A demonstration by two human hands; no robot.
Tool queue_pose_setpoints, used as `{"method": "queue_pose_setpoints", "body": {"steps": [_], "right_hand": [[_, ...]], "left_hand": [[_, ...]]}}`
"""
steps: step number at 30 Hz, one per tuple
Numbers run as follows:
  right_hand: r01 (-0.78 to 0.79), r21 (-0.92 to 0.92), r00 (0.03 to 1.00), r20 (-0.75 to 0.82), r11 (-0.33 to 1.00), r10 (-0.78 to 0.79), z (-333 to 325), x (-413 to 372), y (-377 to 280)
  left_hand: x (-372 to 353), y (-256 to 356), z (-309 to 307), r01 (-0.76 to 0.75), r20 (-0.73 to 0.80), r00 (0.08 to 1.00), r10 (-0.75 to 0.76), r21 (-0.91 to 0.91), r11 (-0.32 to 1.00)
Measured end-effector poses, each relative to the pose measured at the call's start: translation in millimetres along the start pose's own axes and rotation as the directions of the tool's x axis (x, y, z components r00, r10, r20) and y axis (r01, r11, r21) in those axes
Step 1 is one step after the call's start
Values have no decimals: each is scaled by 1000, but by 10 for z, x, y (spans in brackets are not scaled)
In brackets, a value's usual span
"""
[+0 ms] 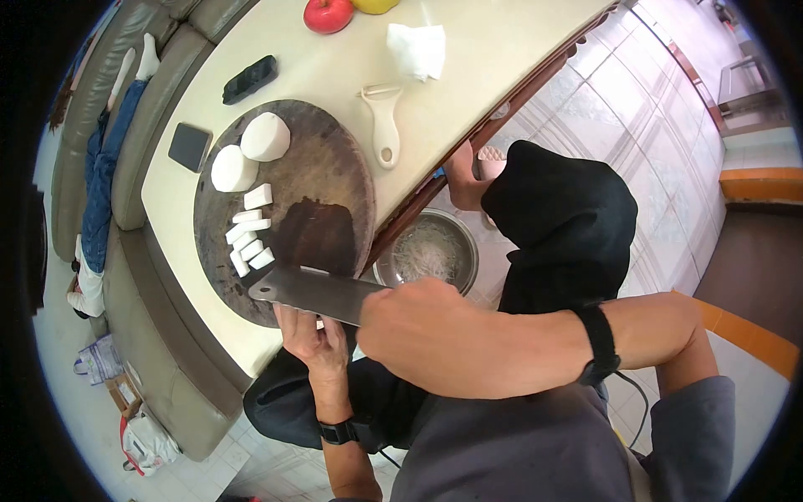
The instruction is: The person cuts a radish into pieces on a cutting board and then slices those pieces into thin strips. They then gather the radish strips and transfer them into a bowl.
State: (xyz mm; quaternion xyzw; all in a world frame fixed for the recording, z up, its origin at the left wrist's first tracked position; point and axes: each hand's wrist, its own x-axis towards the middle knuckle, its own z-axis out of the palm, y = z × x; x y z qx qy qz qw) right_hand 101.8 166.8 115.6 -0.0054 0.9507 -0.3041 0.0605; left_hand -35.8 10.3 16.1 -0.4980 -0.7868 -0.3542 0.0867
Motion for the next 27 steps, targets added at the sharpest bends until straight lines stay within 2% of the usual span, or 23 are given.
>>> {"method": "queue_pose_setpoints", "body": {"steps": [3, 5, 7, 8, 11, 14, 16, 21, 27], "right_hand": [[19, 2, 998, -54, 1000, -19, 25, 54, -10], [-27, -80, 998, -54, 996, 22, 60, 49, -30], [-31, -28, 998, -55, 999, 29, -26, 1, -8], [-40, 27, 998, -51, 999, 41, -75, -30, 3], [-72, 0, 997, 24, 997, 72, -163, -91, -11], [-77, -20, 997, -4, 997, 77, -163, -165, -82], [-81, -36, 997, 9, 996, 81, -181, -187, -106], [-92, -50, 995, 26, 995, 93, -126, -217, -56], [-40, -85, 999, -27, 996, 38, 17, -84, -71]], "left_hand": [[-11, -13, 0, -5, 4, 1000, 5, -3, 1000], [-24, -24, -6, -17, -1, 1000, 17, 0, 1000], [-46, -24, -1, 0, -10, 1000, 0, -7, 1000], [-36, -4, 6, 2, -16, 1000, -2, -3, 1000], [-3, 22, 19, 8, -60, 998, -9, -27, 1000], [-19, -5, 2, 6, -22, 1000, -7, -22, 1000], [10, -11, 17, -60, -55, 997, 61, 15, 998], [-34, -14, 3, -13, -24, 1000, 12, -10, 1000], [13, -9, 9, -51, -49, 998, 51, 2, 999]]}}
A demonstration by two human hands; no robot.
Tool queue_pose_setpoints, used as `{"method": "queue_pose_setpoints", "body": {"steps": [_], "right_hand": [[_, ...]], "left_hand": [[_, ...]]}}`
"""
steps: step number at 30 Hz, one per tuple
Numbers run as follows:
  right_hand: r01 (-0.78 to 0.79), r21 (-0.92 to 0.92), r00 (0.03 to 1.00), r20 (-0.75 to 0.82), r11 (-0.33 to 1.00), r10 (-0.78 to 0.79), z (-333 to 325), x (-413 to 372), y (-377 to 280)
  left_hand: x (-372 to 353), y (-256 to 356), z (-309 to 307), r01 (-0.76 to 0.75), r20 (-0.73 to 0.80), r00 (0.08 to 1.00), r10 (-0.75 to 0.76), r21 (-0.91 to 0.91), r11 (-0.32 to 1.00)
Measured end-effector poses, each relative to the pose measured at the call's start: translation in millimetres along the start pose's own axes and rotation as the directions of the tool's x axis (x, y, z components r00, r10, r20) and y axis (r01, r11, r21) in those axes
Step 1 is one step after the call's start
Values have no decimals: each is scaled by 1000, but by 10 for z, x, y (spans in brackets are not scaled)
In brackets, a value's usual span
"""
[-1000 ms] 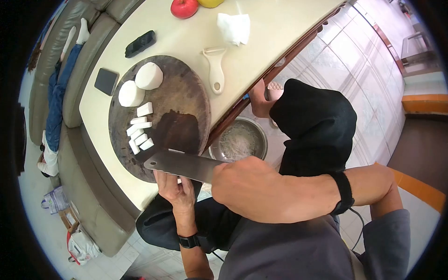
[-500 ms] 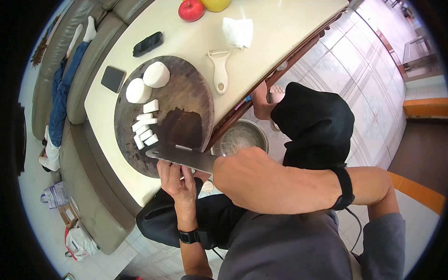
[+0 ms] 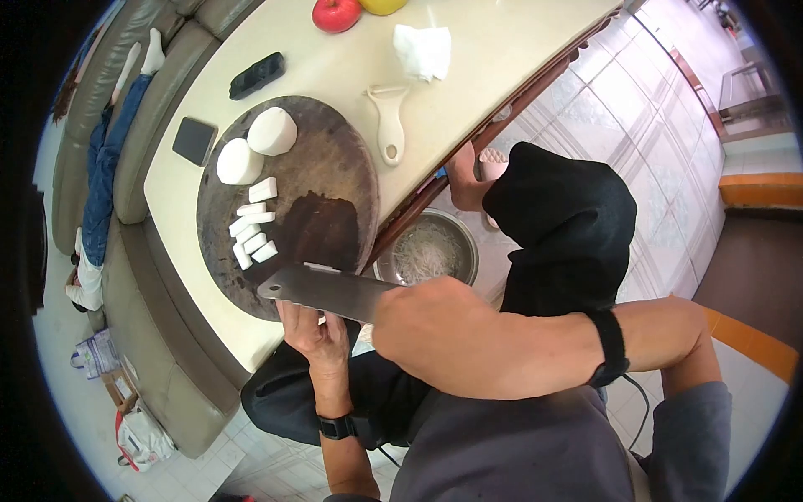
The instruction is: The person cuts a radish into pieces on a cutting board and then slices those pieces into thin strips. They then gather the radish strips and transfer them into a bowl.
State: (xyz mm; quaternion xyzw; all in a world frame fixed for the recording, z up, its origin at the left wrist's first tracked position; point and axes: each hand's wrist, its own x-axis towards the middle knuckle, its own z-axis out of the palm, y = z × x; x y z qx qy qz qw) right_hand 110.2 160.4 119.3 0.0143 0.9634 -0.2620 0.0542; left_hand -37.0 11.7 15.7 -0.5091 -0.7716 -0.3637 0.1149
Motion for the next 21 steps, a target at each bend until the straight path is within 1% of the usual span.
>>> {"method": "queue_pose_setpoints", "body": {"steps": [2, 3, 5, 6, 8, 9, 10, 11, 14, 15, 17, 18, 20, 21], "right_hand": [[16, 33, 999, -46, 999, -15, 39, 82, -1], [14, 34, 999, -47, 999, -13, 61, 131, -8], [41, 54, 989, -141, 998, -33, 100, 204, -17], [42, 53, 989, -143, 998, -34, 106, 203, -2], [13, 113, 995, -97, 994, -2, 100, 192, 40], [19, 110, 995, -95, 994, -8, 76, 174, 47], [0, 117, 999, -52, 993, 6, 28, 146, 43], [-21, 123, 1000, -9, 992, 22, -11, 113, 41], [-22, 151, 1000, -10, 988, 24, -57, 0, 29], [-21, 151, 1000, -8, 988, 22, -78, -28, 19], [-45, 97, 998, 56, 994, 40, -118, -67, 1], [-46, 97, 998, 57, 994, 41, -129, -75, -8], [-87, 18, 991, 100, 996, 85, -138, -87, -20], [-90, 19, 991, 102, 996, 88, -127, -82, -9]], "left_hand": [[-8, -2, 0, -11, 4, 1000, 11, 4, 1000], [-20, -17, 4, 2, 7, 1000, -2, -17, 1000], [-56, -34, 7, 11, 10, 1000, -11, -37, 999], [-87, -41, -1, 41, 24, 999, -40, -38, 998], [-95, -39, -7, 74, 31, 997, -73, -34, 997], [-75, -31, 15, 45, -4, 999, -45, -22, 999], [-66, -28, 26, 17, -36, 999, -17, -9, 1000], [-67, -26, 25, 20, -38, 999, -20, -9, 1000], [-67, -13, 8, 34, -23, 999, -34, -12, 999], [-70, -6, -11, 52, 4, 999, -52, -25, 998], [-61, -1, -22, 70, 32, 997, -69, -37, 997], [-54, 1, -16, 67, 25, 997, -66, -30, 997], [-67, -4, -10, 66, 23, 998, -65, -25, 998], [-83, -15, -13, 59, 24, 998, -59, -16, 998]]}}
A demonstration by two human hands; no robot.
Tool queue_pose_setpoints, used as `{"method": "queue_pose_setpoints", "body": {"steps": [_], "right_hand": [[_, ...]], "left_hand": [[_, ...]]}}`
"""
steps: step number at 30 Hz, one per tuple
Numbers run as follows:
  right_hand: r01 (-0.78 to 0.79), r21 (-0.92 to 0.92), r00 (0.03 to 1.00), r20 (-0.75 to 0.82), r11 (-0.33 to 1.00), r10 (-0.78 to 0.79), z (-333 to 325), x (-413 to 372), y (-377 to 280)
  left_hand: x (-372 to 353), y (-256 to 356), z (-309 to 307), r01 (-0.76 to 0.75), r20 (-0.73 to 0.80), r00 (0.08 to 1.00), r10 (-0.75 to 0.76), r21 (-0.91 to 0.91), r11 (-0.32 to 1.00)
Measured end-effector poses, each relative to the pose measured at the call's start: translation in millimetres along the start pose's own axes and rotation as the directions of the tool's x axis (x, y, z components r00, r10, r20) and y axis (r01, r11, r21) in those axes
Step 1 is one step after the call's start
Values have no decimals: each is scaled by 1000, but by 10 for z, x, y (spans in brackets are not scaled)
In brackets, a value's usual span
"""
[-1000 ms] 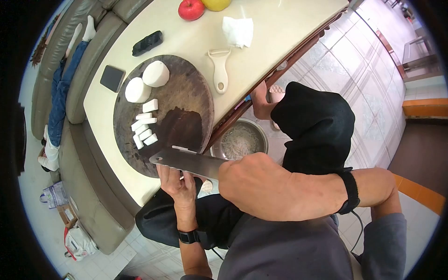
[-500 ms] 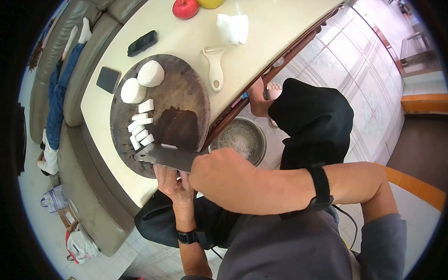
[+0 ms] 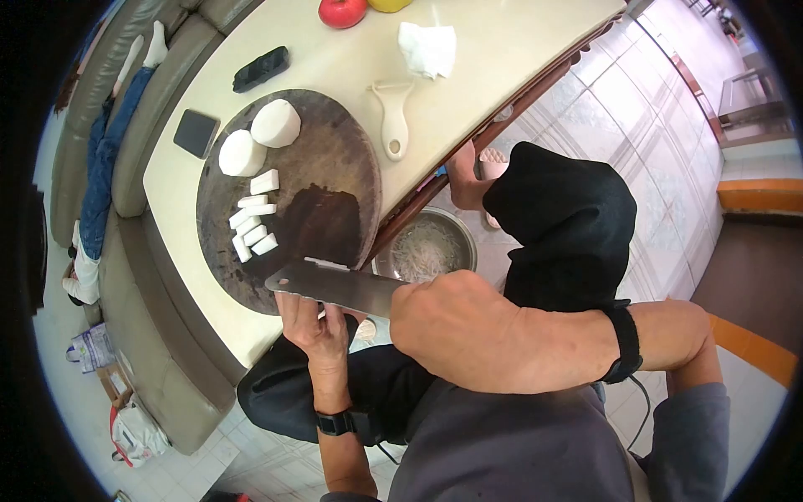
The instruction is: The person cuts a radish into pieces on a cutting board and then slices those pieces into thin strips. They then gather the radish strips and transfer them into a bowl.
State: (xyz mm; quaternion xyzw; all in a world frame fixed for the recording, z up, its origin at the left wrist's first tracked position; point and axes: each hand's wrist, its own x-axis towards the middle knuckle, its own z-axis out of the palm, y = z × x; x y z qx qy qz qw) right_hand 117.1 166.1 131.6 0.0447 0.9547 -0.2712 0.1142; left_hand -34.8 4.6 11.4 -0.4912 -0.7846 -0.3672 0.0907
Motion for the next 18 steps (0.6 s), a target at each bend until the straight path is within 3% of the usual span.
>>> {"method": "queue_pose_setpoints", "body": {"steps": [2, 8, 18], "right_hand": [[116, 53, 990, -88, 992, -111, 40, 19, 35], [126, 26, 976, -180, 992, -119, 168, 268, -5], [87, 123, 990, -118, 989, -73, 36, 79, 53]], "left_hand": [[0, -2, 5, -6, 5, 1000, 6, 6, 1000], [7, -12, 38, -25, -41, 999, 25, 4, 1000], [22, 15, 36, -14, -60, 998, 14, 0, 1000]]}}
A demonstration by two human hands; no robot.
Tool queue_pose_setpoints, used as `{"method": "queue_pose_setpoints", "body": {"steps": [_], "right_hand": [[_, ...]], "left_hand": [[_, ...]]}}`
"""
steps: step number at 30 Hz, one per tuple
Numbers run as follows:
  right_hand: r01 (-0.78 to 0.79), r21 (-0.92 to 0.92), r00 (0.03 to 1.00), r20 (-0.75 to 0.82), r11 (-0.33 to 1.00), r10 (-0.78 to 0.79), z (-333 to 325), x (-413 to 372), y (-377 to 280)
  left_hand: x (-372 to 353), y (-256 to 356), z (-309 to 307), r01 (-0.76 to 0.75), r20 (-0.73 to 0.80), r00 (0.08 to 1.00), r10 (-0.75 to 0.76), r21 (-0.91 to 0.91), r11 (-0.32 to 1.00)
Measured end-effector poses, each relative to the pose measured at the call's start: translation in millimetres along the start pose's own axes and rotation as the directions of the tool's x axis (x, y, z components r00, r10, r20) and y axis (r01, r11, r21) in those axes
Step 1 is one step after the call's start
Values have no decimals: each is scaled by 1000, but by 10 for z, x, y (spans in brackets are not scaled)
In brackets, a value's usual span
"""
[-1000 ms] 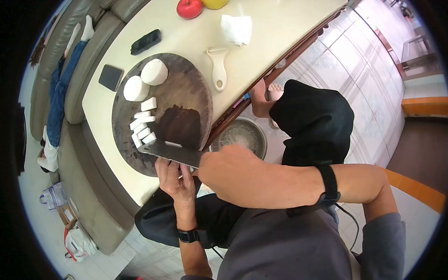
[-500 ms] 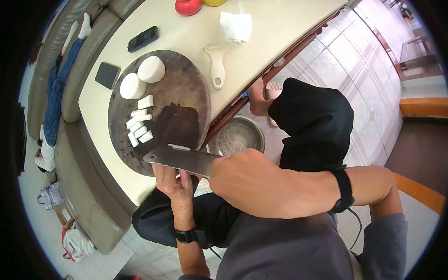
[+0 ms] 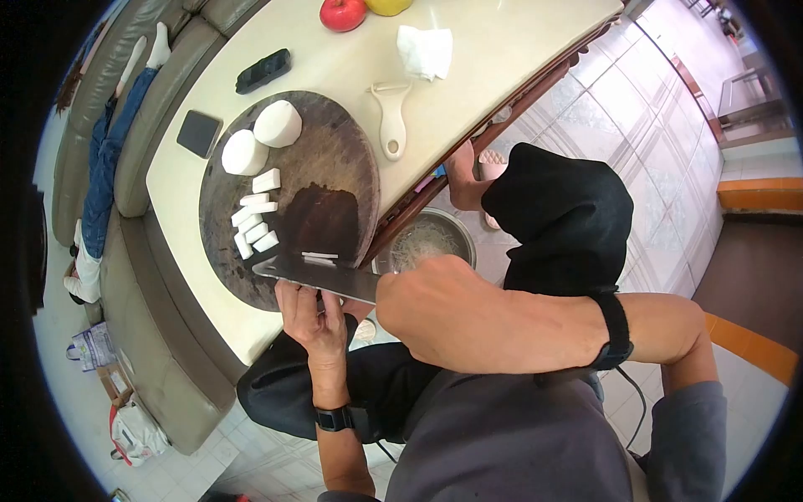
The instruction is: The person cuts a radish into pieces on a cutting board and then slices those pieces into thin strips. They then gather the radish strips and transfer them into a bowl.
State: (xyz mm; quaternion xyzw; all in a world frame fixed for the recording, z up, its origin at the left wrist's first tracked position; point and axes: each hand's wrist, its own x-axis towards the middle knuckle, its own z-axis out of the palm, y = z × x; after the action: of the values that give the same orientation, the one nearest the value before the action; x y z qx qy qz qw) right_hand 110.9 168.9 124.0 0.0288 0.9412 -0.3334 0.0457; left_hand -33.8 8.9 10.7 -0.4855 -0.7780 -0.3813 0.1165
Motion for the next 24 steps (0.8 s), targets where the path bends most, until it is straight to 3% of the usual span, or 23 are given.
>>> {"method": "queue_pose_setpoints", "body": {"steps": [2, 6, 11, 17, 21, 24], "right_hand": [[-82, -42, 990, 113, 996, 87, -81, -20, -61], [-55, -73, 990, 127, 996, 64, -80, -47, -33], [79, -31, 997, 6, 996, -79, -4, 68, 30], [26, -21, 996, -84, 999, -27, 181, 233, 65], [39, -9, 994, -98, 999, -39, 138, 150, 81], [-3, -25, 1000, 13, 1000, 3, 41, 70, 56]], "left_hand": [[-18, -15, -2, 14, 13, 1000, -14, -6, 1000], [-11, -31, -3, -4, 17, 1000, 5, -15, 1000], [18, -13, 2, -39, -2, 999, 39, -3, 999], [-7, -15, -9, -24, 4, 1000, 24, 6, 1000], [20, 20, 2, -14, -7, 1000, 14, -8, 1000], [11, 15, 1, -17, -15, 1000, 17, -7, 1000]]}}
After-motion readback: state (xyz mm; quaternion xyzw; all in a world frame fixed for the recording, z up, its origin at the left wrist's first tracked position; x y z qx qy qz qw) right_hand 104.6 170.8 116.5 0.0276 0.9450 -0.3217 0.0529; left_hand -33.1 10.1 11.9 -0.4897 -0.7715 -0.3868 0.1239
